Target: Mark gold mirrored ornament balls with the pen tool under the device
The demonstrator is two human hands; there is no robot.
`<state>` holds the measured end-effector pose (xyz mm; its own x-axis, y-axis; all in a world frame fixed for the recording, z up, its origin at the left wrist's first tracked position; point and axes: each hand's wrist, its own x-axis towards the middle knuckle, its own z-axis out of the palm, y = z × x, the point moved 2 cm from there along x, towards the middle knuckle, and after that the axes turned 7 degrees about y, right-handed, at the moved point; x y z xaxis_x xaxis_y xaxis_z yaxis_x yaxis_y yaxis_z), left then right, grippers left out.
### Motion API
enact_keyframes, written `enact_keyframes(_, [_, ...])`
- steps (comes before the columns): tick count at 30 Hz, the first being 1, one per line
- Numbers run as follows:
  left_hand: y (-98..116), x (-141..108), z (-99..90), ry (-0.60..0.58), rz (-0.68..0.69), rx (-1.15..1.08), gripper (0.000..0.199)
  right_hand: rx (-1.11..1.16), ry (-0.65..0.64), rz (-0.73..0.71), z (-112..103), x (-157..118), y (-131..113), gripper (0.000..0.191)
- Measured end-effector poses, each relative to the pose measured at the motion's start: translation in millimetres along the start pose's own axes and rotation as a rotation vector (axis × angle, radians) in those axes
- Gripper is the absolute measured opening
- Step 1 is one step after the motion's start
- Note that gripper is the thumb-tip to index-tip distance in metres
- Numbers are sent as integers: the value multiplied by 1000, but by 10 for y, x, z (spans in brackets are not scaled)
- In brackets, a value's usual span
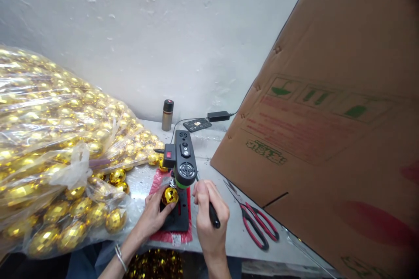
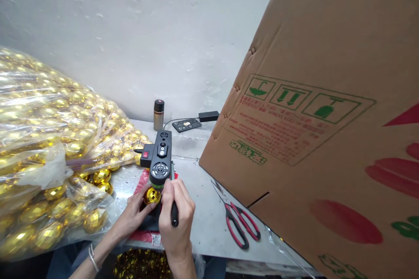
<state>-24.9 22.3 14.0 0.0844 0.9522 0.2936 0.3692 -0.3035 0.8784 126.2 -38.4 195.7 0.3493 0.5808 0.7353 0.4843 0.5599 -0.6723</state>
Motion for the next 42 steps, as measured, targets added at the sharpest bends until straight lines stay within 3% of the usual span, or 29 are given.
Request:
enact_keyframes(4, [65,-62,33,-74,80,134,50,10,-4,7,-5,-18,4,34])
enact_keyframes(8, [99,-93,114,-52,116,204,50,14,-7,0,-14,-33,10,32])
enact_keyframes(17, [-45,-132,265,-42,107,250,54,30,-34,-33,-39,-94,63,28])
enact_keyframes(21, [-75,-167,272,-65,122,267,53,11,-49,-103,-47,-232,179,26])
enact_keyframes(26, [-37,-175,264,-103,88,273,51,-7,21,-195,-13,-473,409,28])
enact_keyframes(34, [143,-142,214,-125,63,284,49,46,96,-145,29,-638,572,27])
enact_keyframes(42, [114,-163,237,-119,60,273,49,32,122,-89,35,-707,584,28])
